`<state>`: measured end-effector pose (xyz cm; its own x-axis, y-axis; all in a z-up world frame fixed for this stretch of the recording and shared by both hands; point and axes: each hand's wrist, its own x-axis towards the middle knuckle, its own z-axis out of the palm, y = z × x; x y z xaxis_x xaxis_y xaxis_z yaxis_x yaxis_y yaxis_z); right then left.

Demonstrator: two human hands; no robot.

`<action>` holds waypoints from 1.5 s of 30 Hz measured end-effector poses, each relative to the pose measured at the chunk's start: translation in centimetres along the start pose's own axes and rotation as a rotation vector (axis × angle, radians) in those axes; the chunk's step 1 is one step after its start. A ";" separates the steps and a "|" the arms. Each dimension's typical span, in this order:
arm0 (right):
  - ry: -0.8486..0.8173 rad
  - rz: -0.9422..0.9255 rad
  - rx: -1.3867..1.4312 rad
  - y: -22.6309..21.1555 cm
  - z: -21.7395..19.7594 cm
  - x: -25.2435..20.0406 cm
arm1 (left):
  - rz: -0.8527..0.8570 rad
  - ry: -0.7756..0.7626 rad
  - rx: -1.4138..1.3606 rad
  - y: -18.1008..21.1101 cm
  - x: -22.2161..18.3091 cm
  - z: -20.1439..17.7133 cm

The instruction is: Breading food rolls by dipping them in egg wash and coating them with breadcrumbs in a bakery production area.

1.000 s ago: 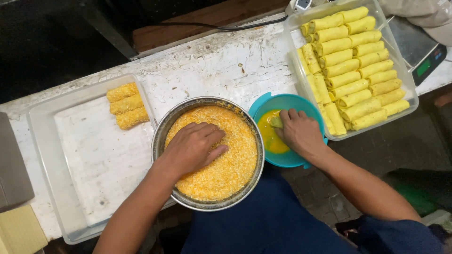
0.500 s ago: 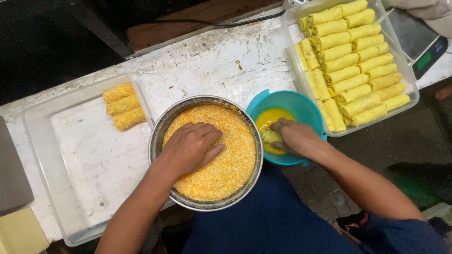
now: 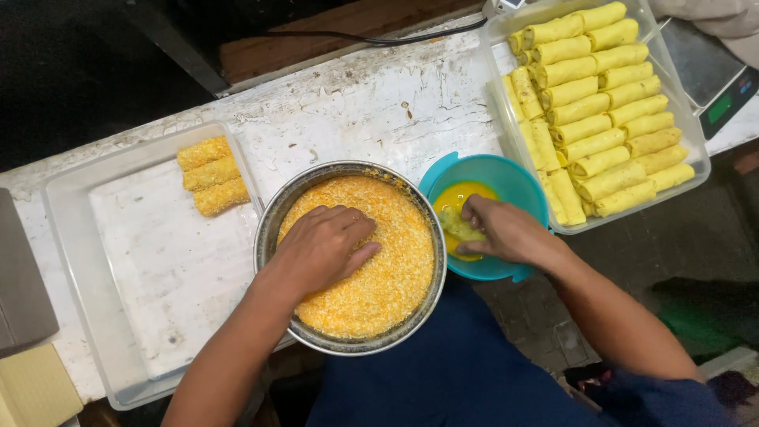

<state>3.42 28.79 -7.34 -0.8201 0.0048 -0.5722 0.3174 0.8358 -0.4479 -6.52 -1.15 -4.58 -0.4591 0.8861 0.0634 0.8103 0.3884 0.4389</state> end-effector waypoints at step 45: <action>-0.024 0.094 -0.310 1.0 2.1 1.8 | -0.029 -0.016 0.001 0.2 0.0 -0.3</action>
<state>3.28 28.49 -10.20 -0.7814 0.0805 -0.6188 0.2283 0.9598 -0.1634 -6.42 -1.16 -4.25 -0.4768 0.8782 0.0364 0.7971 0.4146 0.4390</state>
